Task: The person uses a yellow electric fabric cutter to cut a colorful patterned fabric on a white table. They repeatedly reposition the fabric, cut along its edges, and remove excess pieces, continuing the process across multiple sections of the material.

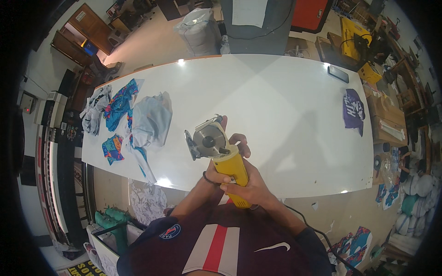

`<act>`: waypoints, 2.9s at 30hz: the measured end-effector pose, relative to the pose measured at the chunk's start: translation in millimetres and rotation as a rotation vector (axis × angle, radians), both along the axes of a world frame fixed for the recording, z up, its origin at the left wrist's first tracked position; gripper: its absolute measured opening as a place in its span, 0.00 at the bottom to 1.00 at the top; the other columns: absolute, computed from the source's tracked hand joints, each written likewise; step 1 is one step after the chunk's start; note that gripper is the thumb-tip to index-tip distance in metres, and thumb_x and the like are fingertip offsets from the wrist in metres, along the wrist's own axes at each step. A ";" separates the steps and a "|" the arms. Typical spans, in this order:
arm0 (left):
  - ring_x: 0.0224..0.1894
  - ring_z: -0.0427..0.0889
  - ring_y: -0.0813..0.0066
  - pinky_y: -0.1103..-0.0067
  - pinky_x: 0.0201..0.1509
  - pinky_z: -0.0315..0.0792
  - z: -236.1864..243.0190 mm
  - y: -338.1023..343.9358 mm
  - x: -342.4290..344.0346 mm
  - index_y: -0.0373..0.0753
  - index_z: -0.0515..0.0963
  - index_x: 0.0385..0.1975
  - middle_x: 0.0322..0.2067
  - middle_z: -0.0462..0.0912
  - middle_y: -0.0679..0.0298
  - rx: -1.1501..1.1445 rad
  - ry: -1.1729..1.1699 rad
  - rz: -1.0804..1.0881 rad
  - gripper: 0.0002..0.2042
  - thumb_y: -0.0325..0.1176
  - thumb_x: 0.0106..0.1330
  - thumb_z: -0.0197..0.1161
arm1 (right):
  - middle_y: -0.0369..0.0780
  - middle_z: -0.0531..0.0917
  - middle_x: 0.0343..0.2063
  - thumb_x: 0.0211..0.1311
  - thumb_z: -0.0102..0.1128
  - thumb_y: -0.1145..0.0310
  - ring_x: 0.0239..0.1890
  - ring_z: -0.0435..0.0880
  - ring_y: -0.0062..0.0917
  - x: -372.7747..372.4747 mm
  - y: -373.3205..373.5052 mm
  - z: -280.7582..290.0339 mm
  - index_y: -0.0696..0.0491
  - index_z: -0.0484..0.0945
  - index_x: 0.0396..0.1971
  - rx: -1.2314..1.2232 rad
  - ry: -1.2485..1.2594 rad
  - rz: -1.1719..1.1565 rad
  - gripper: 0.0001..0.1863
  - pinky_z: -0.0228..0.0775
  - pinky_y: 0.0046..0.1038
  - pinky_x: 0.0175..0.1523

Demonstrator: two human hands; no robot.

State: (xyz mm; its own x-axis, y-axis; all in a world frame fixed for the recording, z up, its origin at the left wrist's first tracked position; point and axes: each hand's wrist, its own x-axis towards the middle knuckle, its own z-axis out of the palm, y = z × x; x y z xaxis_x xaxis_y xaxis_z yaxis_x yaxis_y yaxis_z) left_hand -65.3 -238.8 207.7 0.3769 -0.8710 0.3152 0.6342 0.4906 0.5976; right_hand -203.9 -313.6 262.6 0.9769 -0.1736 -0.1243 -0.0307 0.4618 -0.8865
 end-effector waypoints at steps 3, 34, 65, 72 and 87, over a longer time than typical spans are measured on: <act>0.56 0.76 0.62 0.70 0.55 0.79 1.4 0.3 0.2 0.60 0.26 0.81 0.61 0.67 0.54 0.017 -0.035 0.007 0.72 0.27 0.41 0.78 | 0.41 0.79 0.55 0.61 0.71 0.73 0.58 0.80 0.26 -1.0 -0.6 -1.5 0.61 0.67 0.65 -0.004 0.015 0.004 0.34 0.73 0.32 0.62; 0.77 0.59 0.49 0.61 0.75 0.70 -1.5 8.8 5.7 0.47 0.57 0.78 0.76 0.56 0.59 0.199 0.066 -0.022 0.59 0.23 0.38 0.80 | 0.43 0.83 0.38 0.61 0.68 0.74 0.32 0.88 0.28 3.7 -0.8 -7.3 0.61 0.69 0.60 0.146 0.110 -0.004 0.28 0.83 0.30 0.37; 0.81 0.51 0.52 0.57 0.79 0.62 -16.5 16.0 4.6 0.41 0.53 0.79 0.78 0.54 0.59 0.305 0.123 0.071 0.57 0.23 0.40 0.72 | 0.45 0.83 0.32 0.63 0.66 0.71 0.26 0.87 0.30 11.2 0.3 -29.1 0.60 0.70 0.55 0.299 0.186 0.017 0.23 0.82 0.30 0.32; 0.80 0.55 0.55 0.59 0.79 0.62 -18.2 11.3 1.6 0.41 0.54 0.78 0.77 0.57 0.59 0.412 0.161 0.085 0.55 0.20 0.41 0.69 | 0.46 0.82 0.32 0.63 0.67 0.69 0.25 0.86 0.33 9.0 -2.3 -35.9 0.58 0.70 0.53 0.422 0.279 -0.029 0.22 0.82 0.33 0.29; 0.81 0.51 0.57 0.59 0.80 0.61 -39.3 10.7 2.3 0.45 0.54 0.79 0.79 0.54 0.62 0.345 0.278 0.056 0.55 0.18 0.42 0.67 | 0.46 0.82 0.30 0.62 0.67 0.67 0.24 0.86 0.32 13.0 -1.2 -51.7 0.59 0.70 0.53 0.353 0.294 -0.031 0.23 0.82 0.33 0.29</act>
